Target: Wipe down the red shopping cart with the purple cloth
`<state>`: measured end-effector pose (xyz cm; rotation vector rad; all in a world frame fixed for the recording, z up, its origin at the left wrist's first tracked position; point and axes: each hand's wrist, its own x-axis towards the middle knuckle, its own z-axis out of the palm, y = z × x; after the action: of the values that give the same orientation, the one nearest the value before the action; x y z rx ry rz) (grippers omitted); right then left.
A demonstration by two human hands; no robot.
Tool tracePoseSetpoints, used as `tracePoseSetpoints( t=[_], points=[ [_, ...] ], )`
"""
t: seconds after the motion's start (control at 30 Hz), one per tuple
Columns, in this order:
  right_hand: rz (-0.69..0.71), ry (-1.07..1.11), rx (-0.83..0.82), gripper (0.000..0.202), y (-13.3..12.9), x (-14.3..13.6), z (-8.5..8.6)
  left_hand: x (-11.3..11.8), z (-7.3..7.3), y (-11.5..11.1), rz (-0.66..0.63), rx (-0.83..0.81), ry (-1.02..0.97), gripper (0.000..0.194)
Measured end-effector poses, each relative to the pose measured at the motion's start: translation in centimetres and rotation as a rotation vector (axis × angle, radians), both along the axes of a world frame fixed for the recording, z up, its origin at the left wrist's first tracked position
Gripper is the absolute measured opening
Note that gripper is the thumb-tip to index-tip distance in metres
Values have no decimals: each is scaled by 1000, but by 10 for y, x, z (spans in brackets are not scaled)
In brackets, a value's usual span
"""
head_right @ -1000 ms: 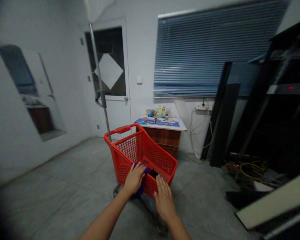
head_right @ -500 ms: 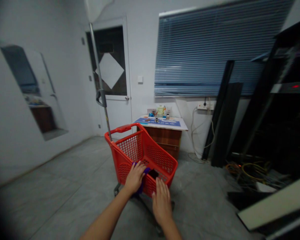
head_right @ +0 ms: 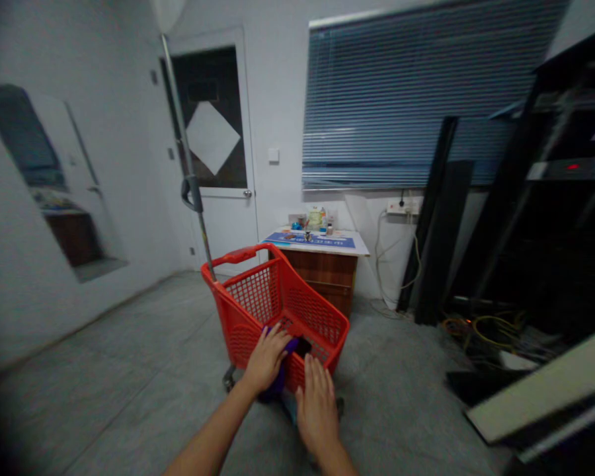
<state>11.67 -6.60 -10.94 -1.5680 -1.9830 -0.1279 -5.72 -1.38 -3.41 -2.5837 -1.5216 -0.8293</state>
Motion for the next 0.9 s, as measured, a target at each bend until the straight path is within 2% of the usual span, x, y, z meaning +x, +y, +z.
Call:
tracePoseSetpoints(
  t=[0.17,0.33,0.47,0.63,0.77,0.9],
  points=[
    [-26,12,-43,60,-5,-25,8,-15,2,4,35,-20,-4,47],
    [51,-41,-124,60,-2,-41,17,-17,-4,-2,90,-21,-16,42],
    [122,-80,-130,59,3,-38,21,-23,-5,-5,52,-29,3,40],
    [109,-120,-128,59,8,-23,20,-36,5,0,35,-64,16,40],
    [118,-126,-104,60,8,-23,16,-31,7,-7,75,-78,26,40],
    [97,-107,-66,61,8,-28,11,-25,1,-16,12,-37,77,40]
  ],
)
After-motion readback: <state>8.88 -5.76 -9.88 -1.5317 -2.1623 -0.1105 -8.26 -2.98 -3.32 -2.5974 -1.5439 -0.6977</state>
